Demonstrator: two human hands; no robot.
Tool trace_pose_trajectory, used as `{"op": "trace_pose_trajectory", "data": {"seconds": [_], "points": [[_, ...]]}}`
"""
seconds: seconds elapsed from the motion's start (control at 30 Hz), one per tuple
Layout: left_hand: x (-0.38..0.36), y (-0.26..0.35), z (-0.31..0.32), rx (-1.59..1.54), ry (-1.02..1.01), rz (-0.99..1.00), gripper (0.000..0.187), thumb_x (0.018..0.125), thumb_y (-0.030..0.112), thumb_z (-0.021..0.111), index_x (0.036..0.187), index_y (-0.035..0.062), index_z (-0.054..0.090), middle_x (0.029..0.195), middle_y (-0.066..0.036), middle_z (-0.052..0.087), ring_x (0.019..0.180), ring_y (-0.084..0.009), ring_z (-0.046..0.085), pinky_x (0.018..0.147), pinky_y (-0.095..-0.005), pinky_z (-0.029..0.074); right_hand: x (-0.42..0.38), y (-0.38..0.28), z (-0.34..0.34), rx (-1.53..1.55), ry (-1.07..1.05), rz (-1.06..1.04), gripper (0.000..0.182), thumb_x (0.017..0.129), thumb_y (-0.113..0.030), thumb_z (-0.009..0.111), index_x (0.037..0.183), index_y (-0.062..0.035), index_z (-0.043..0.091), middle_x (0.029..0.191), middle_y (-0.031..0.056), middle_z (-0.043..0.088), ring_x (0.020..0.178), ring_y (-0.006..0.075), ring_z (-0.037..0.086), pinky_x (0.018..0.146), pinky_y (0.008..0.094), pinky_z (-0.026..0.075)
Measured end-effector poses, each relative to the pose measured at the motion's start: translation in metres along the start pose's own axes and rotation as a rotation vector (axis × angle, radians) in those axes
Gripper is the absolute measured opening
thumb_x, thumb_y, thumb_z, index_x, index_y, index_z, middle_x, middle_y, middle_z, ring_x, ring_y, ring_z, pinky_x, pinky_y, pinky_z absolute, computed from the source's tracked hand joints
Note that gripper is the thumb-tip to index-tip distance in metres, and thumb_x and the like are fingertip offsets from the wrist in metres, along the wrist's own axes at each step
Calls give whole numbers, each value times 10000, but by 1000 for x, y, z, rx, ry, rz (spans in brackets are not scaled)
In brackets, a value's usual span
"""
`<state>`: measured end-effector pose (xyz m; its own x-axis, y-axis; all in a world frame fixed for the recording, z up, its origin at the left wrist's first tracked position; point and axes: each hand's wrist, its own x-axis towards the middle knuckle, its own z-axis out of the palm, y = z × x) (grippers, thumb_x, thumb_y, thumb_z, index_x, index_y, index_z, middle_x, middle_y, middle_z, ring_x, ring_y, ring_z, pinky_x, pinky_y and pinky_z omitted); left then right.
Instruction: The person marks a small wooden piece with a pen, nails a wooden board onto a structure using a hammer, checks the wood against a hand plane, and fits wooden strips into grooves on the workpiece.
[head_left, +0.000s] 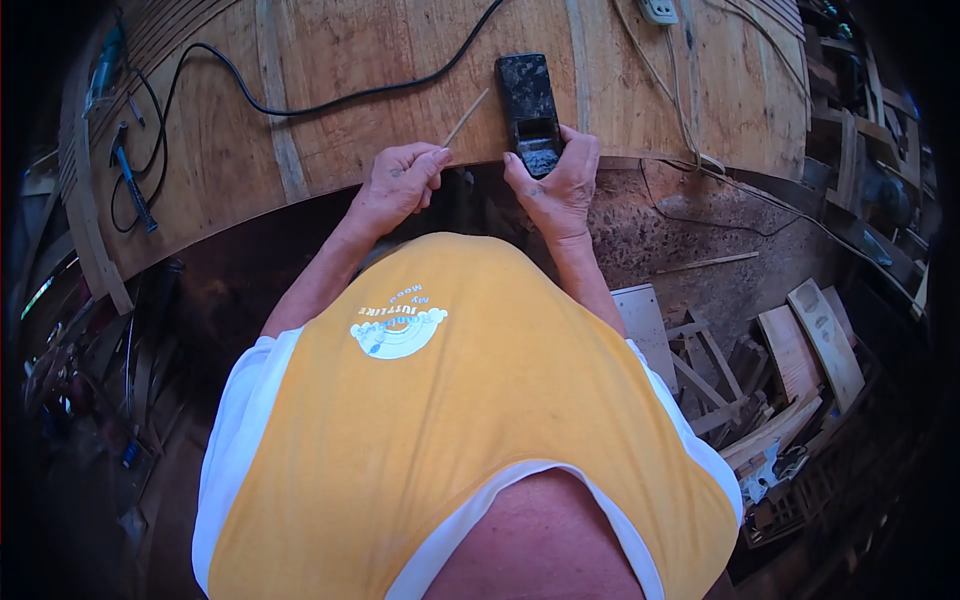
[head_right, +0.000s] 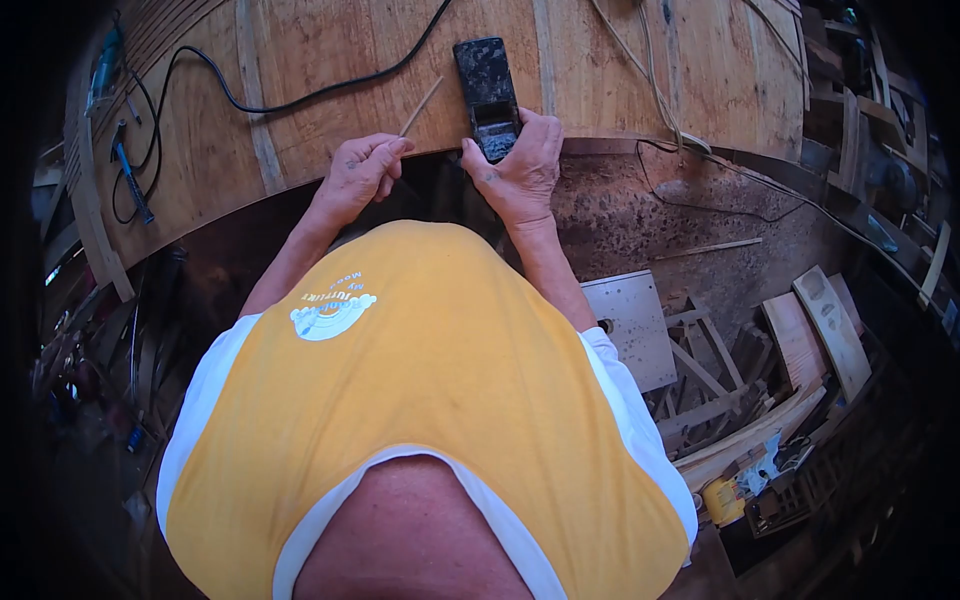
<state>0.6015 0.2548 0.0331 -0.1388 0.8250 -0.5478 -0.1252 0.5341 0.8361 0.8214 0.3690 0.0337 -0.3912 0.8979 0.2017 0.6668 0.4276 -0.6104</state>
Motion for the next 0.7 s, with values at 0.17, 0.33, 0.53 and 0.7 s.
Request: {"op": "trace_pose_trajectory", "data": {"seconds": [0.17,0.33,0.53,0.7], "points": [[2,-7,7,-406,-190,-218,412,1061,403,602,1108,3,685,777,-51,695,550,-72,623,473,-189,473,0,-5,2,50,55,88,651,679,-272,873,1156,0,525,1075,189,533,1042,380,538,917,484,465],[-4,-15,12,-505,-200,-324,403,1064,380,604,1137,-11,671,763,-59,697,550,-87,632,486,-200,493,-1,-7,5,112,98,239,636,701,-250,863,1161,45,539,1105,200,553,1067,368,565,950,462,478],[-12,-16,-1,-550,-285,-392,334,1074,321,595,1162,7,668,838,-41,699,637,-69,631,524,-220,492,-1,-11,11,36,148,242,632,701,-244,866,1161,41,540,1102,198,561,1064,364,565,952,460,483],[-3,-42,0,-560,-331,-324,241,1083,255,569,1084,33,665,786,-5,641,580,-52,533,491,-210,416,-8,-20,22,88,184,324,600,697,-223,871,1133,36,551,1085,191,575,1037,358,574,937,456,487]]}}
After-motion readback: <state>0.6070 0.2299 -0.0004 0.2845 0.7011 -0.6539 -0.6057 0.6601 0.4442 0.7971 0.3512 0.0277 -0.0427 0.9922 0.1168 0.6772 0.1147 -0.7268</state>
